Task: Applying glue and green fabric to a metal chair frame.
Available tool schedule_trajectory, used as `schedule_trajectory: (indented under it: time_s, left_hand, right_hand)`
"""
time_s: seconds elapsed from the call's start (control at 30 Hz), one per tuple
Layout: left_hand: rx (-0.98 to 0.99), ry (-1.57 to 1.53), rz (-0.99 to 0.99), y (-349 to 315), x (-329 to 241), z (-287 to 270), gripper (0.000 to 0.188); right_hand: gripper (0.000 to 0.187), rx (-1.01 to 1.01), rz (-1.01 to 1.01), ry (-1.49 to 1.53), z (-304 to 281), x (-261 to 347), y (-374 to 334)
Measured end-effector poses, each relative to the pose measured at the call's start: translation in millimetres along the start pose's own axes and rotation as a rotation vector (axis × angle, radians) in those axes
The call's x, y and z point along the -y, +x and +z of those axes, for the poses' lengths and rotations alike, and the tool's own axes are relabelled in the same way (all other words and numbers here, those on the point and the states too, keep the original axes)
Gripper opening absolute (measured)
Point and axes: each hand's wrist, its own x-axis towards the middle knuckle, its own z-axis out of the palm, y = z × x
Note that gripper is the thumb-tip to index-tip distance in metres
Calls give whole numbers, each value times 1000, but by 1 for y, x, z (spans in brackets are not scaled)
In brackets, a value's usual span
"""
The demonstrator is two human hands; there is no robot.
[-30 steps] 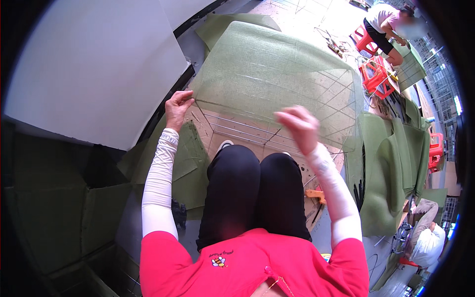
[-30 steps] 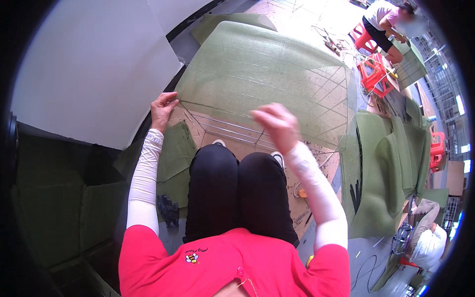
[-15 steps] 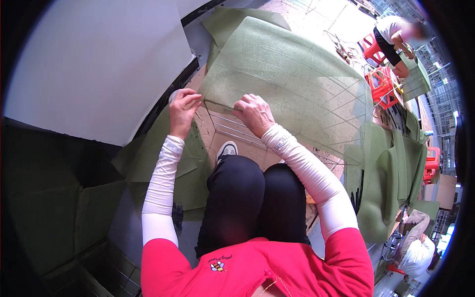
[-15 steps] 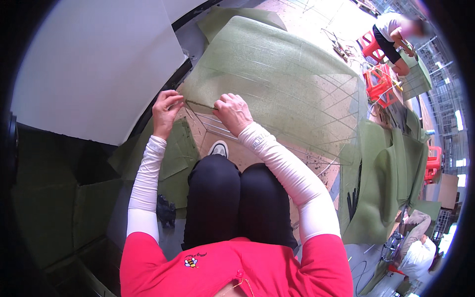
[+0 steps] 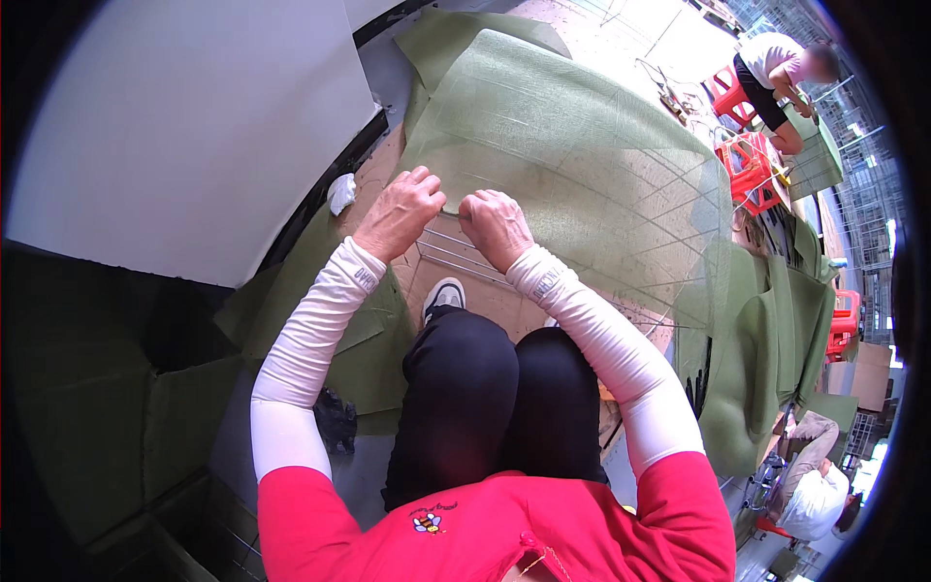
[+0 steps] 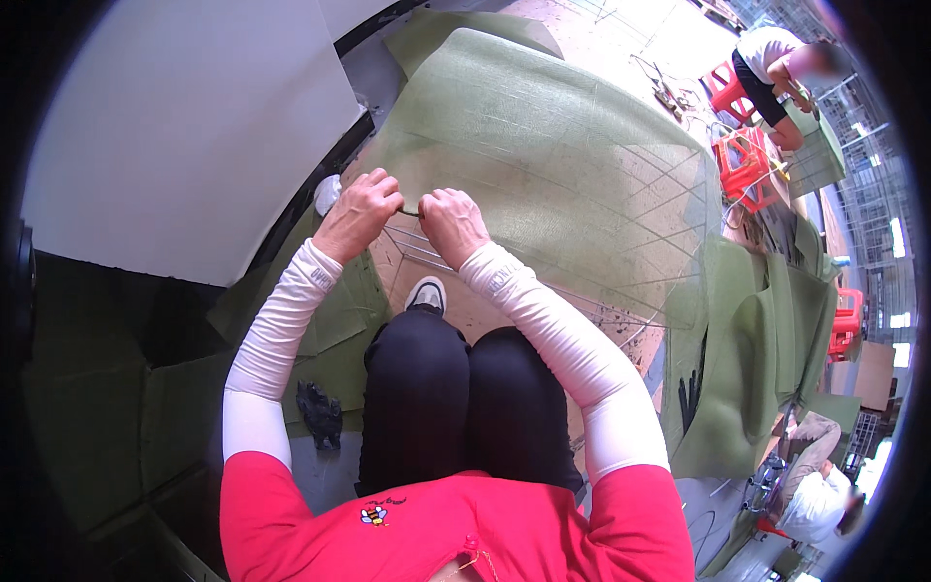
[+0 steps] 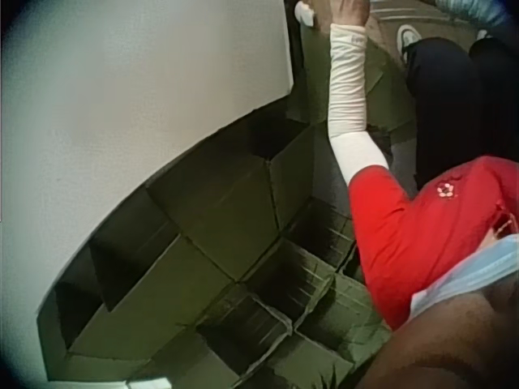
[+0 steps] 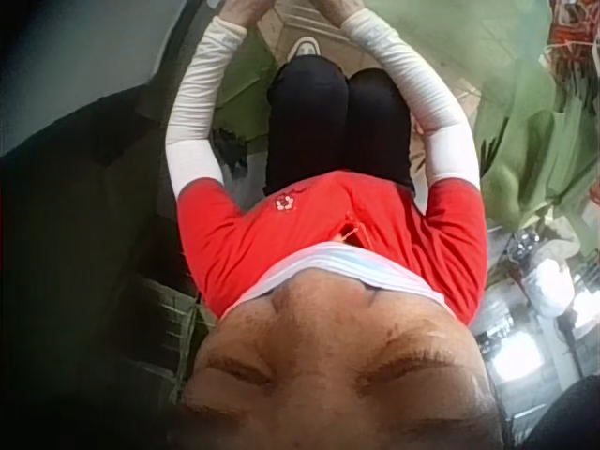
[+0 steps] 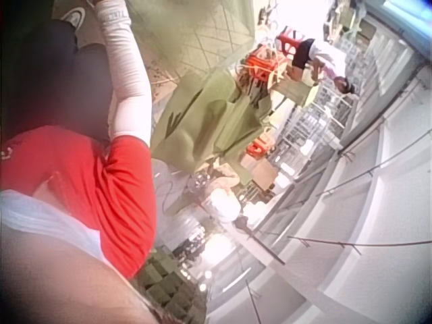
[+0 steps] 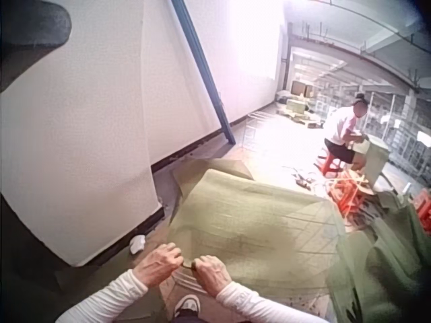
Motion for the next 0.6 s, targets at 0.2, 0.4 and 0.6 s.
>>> schedule_trajectory:
  time_s: [0.2, 0.4, 0.6]
  left_hand:
    - [18, -101, -17, -3, 5, 12, 3]
    - [-11, -114, -50, -4, 5, 18, 3]
    - [-74, -133, -72, -5, 2, 19, 1]
  right_hand:
    - [7, 42, 98, 48, 1, 2, 4]
    - [6, 29, 105, -6, 4, 6, 5]
    - [7, 28, 127, -15, 7, 6, 7]
